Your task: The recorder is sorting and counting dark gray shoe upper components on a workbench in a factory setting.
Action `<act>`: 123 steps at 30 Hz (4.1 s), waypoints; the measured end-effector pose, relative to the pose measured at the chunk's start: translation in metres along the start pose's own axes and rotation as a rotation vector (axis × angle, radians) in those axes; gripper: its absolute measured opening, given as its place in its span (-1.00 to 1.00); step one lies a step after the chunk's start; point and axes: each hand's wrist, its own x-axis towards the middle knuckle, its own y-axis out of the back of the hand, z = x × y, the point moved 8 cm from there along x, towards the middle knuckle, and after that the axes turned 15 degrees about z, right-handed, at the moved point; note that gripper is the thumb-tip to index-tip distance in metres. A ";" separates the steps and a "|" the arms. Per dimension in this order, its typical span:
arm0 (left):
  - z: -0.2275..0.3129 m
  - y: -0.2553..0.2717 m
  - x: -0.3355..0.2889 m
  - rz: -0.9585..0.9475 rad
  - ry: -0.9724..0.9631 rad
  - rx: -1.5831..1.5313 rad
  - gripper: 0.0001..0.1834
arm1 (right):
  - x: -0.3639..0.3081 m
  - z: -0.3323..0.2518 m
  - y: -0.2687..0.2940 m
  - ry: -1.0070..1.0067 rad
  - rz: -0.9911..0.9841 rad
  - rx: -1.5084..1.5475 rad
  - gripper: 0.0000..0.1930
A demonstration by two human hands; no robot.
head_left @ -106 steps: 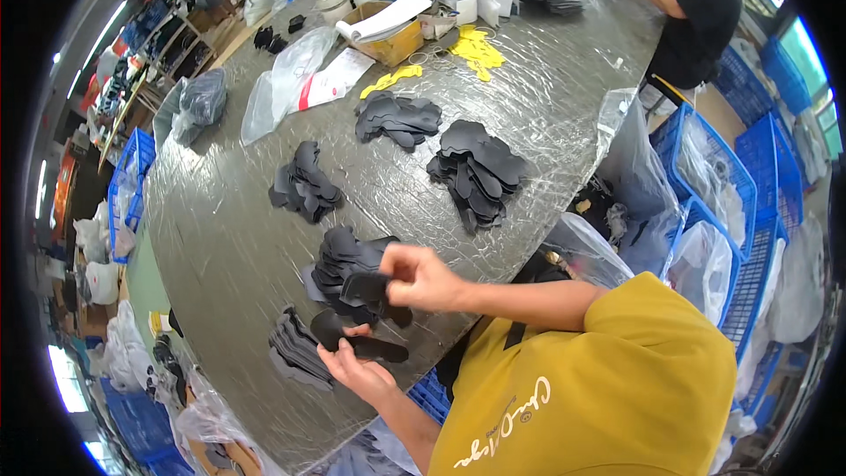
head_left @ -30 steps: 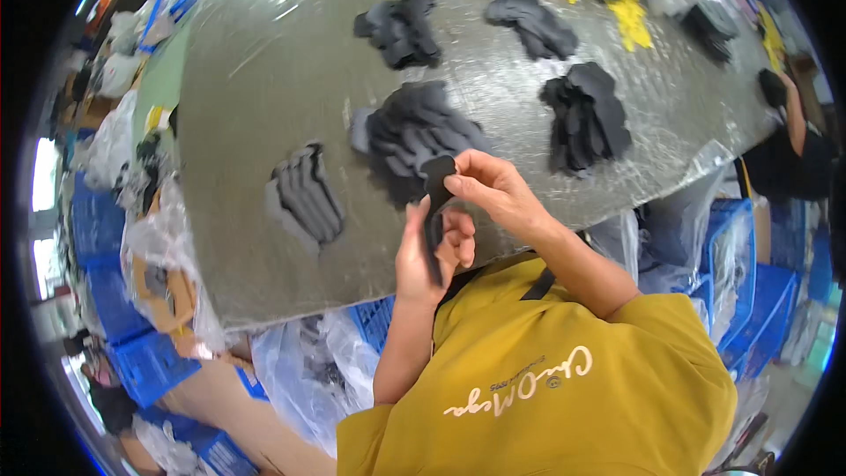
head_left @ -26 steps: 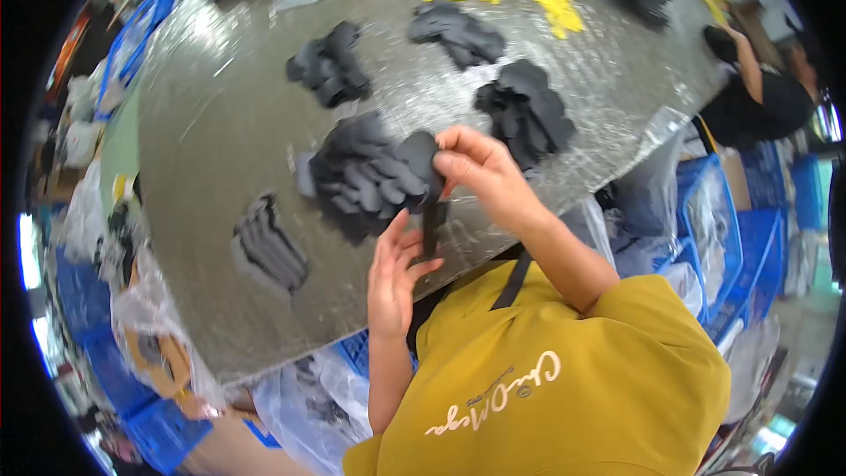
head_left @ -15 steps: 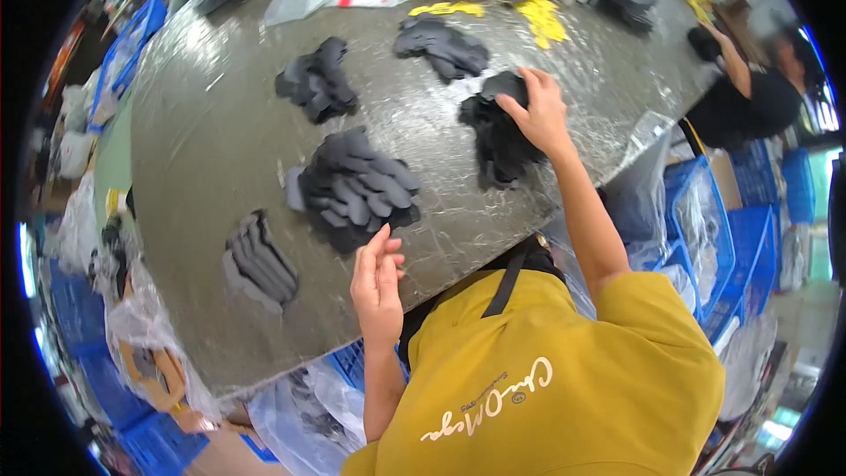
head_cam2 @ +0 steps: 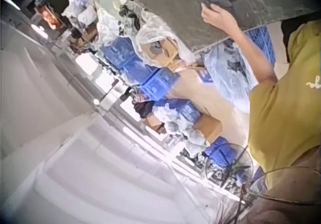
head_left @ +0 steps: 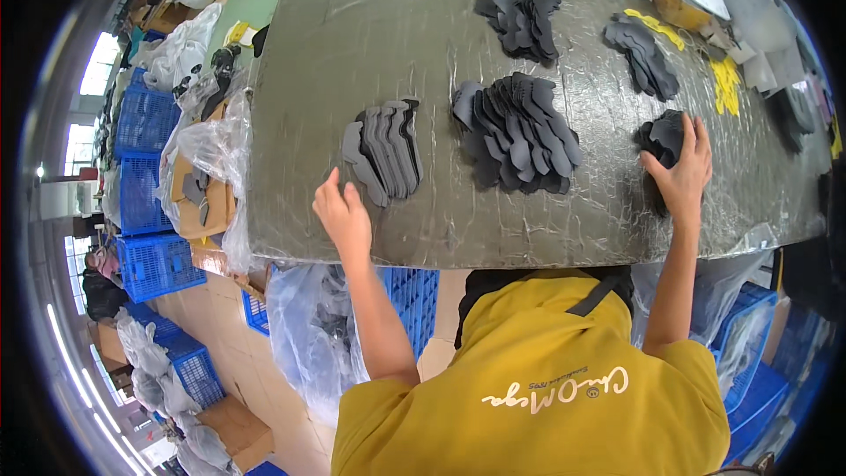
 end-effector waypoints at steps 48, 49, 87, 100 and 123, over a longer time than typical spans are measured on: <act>0.060 -0.031 -0.073 -0.436 1.045 -1.686 -0.40 | -0.079 -0.323 0.011 0.271 -0.644 1.228 -0.51; 0.063 -0.032 -0.074 -0.440 1.043 -1.688 -0.40 | -0.072 -0.316 0.024 0.362 -0.394 1.083 -0.52; 0.189 0.033 -0.118 -0.408 0.132 -1.073 -0.42 | -0.053 -0.181 0.064 -0.257 -0.406 1.432 -0.85; 0.189 -0.030 -0.107 -0.351 0.734 -1.307 -0.67 | -0.057 -0.152 0.017 -0.771 -0.440 1.790 -0.91; 0.229 -0.066 -0.147 -1.060 1.010 -1.539 -0.57 | 0.006 0.017 0.047 -0.344 0.106 0.626 -0.82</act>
